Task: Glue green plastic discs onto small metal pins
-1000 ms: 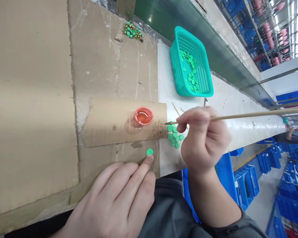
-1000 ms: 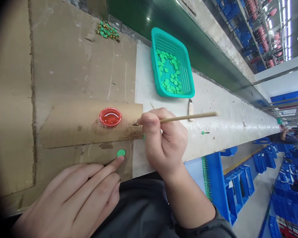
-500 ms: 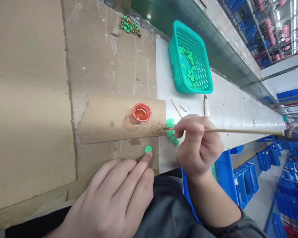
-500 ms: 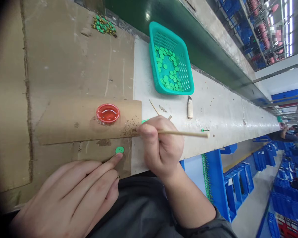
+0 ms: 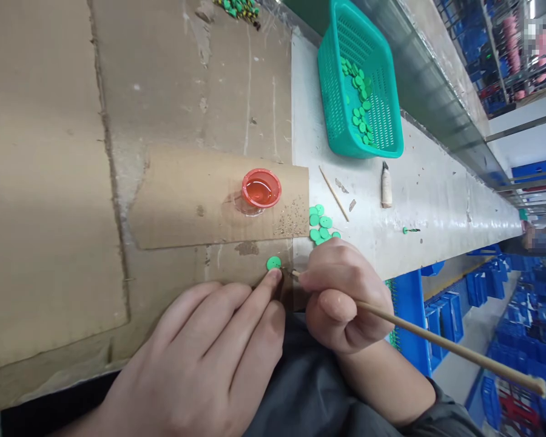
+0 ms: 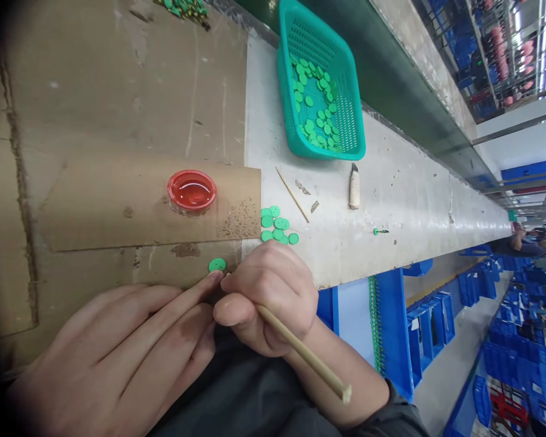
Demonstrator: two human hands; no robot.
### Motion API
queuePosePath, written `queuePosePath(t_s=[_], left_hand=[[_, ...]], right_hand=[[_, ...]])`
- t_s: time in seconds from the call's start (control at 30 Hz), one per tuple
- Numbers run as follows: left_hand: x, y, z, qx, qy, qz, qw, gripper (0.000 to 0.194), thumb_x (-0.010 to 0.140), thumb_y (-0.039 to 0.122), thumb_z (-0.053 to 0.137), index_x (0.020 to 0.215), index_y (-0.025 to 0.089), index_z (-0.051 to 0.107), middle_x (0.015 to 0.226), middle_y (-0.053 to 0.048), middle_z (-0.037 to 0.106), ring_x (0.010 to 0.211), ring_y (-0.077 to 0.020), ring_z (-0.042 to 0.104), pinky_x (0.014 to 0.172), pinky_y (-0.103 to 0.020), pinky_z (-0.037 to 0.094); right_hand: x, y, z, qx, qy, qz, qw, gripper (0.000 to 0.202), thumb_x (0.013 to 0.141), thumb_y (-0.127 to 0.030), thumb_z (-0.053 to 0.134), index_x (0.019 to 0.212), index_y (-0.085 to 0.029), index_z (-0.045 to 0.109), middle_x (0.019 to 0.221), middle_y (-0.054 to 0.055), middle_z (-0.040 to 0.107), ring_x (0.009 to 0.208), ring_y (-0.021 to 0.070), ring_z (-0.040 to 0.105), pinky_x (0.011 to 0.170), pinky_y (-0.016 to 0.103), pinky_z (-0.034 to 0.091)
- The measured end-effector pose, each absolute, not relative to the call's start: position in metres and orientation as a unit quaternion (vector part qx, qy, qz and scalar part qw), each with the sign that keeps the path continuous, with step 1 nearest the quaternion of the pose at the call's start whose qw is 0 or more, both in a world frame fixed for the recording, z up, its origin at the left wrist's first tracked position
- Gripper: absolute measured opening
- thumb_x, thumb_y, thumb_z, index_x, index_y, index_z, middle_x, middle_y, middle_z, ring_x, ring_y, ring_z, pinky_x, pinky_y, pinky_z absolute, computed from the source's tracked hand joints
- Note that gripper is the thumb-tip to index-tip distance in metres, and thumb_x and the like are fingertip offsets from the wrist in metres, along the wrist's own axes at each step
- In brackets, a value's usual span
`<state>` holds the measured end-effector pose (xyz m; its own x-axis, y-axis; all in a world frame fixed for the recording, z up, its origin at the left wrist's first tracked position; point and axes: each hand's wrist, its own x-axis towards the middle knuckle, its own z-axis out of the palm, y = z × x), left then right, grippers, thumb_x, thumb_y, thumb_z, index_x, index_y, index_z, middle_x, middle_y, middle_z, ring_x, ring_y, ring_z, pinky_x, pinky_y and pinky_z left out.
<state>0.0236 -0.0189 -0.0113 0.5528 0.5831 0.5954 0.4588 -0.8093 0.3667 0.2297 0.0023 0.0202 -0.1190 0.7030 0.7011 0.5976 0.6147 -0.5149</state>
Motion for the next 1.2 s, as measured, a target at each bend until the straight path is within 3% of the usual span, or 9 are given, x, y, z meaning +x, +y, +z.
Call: queuePosePath(t_s=[0.53, 0.77, 1.2], left_hand=[[0.021, -0.017, -0.009, 0.877, 0.3, 0.366, 0.083, 0.017, 0.115, 0.014, 0.067, 0.128, 0.008, 0.075, 0.135, -0.02, 0.085, 0.11, -0.0347, 0.075, 0.095, -0.057, 0.058], [0.023, -0.016, -0.009, 0.876, 0.291, 0.374, 0.09, 0.015, 0.113, 0.014, 0.068, 0.124, 0.007, 0.075, 0.132, -0.02, 0.085, 0.11, -0.0354, 0.075, 0.097, -0.057, 0.058], [0.023, -0.015, -0.009, 0.881, 0.291, 0.365, 0.077, 0.014, 0.111, 0.014, 0.074, 0.124, 0.009, 0.075, 0.138, -0.021, 0.086, 0.109, -0.035, 0.076, 0.098, -0.057, 0.06]], right_hand=[[0.228, 0.003, 0.024, -0.447, -0.746, 0.065, 0.489, 0.037, 0.129, -0.035, 0.058, 0.097, -0.022, 0.07, 0.075, -0.001, 0.07, 0.063, 0.0143, 0.064, 0.061, 0.033, 0.055], [0.239, -0.001, 0.035, -0.422, -0.81, 0.081, 0.4, 0.033, 0.129, -0.035, 0.057, 0.105, -0.018, 0.071, 0.082, 0.002, 0.072, 0.07, 0.0157, 0.07, 0.065, 0.033, 0.061], [0.232, -0.001, 0.022, -0.431, -0.756, 0.058, 0.489, 0.03, 0.128, -0.034, 0.06, 0.107, -0.02, 0.077, 0.078, 0.001, 0.073, 0.065, 0.0172, 0.067, 0.059, 0.036, 0.056]])
